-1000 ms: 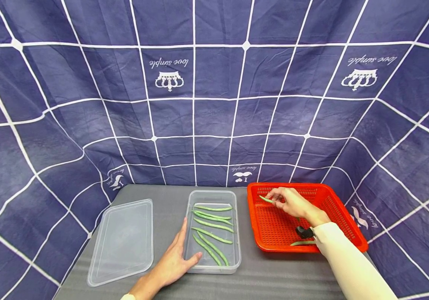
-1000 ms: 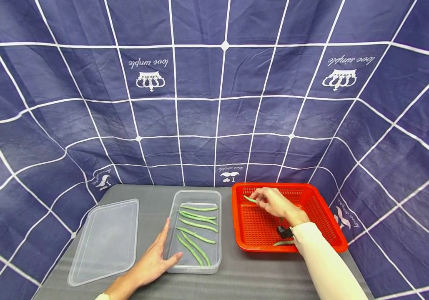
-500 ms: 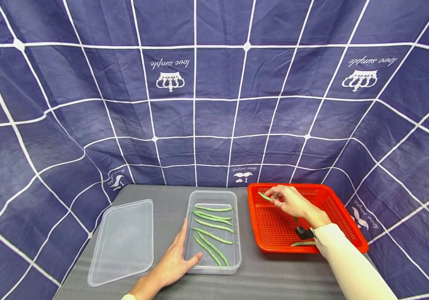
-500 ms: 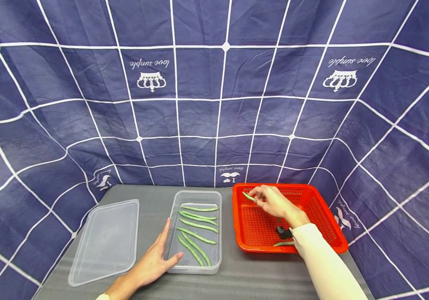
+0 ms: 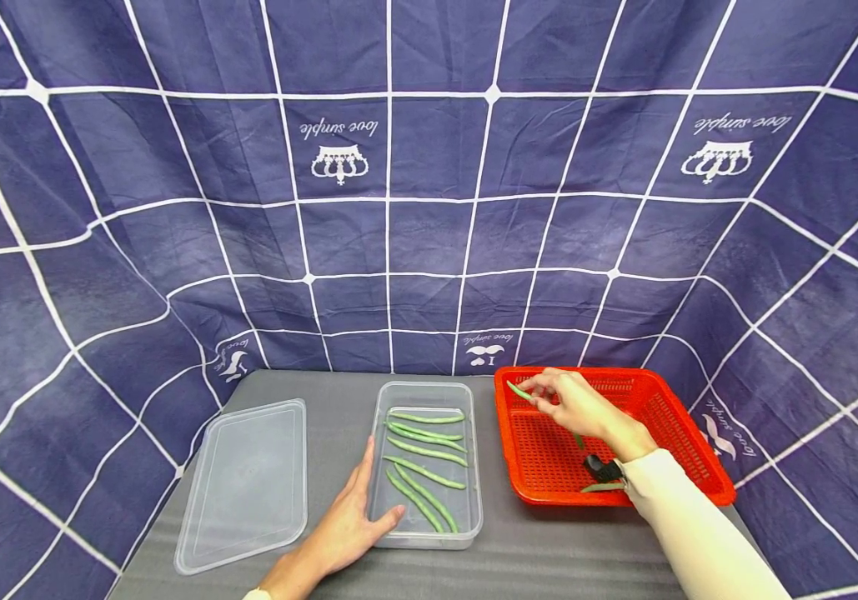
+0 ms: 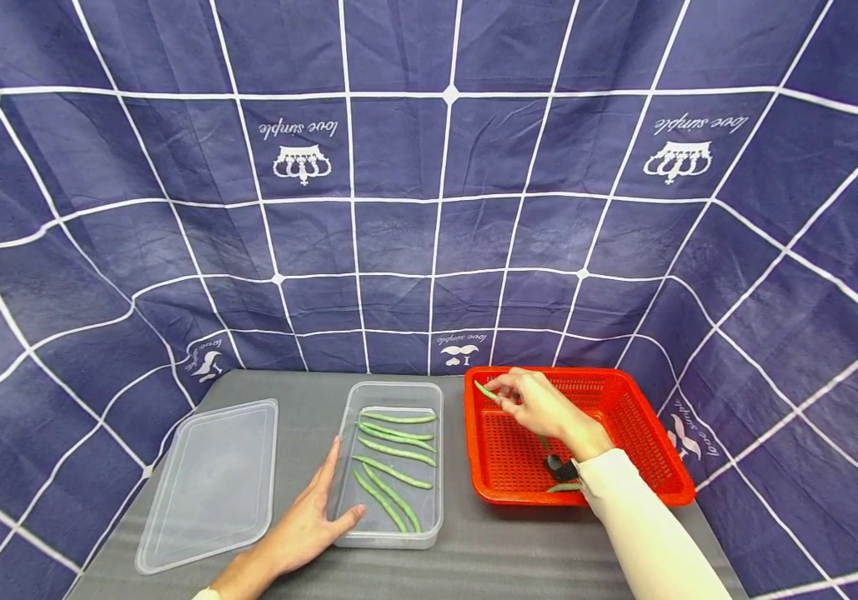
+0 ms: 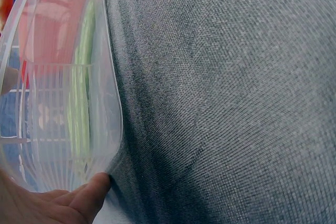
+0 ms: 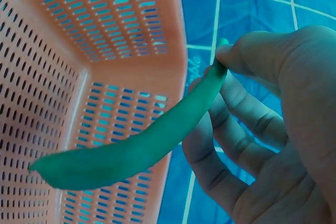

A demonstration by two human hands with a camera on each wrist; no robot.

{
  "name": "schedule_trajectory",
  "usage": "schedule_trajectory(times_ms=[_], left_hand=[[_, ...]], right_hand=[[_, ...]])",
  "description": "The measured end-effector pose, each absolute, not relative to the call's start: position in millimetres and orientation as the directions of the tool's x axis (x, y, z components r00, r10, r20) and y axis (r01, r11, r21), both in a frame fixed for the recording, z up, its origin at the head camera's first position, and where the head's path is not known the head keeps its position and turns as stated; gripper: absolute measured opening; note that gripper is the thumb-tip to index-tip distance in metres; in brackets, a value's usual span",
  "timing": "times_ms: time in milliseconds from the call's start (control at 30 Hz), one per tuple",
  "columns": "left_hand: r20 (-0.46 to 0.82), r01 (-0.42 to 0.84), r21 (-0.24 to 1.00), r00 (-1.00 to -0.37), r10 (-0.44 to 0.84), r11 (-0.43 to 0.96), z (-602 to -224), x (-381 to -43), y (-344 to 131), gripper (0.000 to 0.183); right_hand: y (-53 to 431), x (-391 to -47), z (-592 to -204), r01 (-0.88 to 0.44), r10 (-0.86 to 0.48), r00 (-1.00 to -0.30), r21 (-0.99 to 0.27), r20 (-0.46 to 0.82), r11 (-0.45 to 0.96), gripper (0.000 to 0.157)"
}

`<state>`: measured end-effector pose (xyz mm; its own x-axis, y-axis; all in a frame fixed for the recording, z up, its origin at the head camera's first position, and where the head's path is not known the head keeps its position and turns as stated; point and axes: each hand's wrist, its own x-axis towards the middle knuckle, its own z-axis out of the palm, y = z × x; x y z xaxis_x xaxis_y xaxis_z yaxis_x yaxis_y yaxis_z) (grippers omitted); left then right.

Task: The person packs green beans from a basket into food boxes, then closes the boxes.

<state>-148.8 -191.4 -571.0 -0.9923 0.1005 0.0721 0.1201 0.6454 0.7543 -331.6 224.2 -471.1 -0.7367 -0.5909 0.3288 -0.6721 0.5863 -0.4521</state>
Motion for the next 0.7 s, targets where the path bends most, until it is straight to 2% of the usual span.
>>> schedule_trajectory(times_ms=[700], left_hand=[[0.07,0.115,0.758,-0.993,0.096,0.642,-572,-148,-192,0.124]], right_hand=[[200,-313,-457,-0.709,-0.631,-0.703,-0.384,0.326,0.591,0.033]])
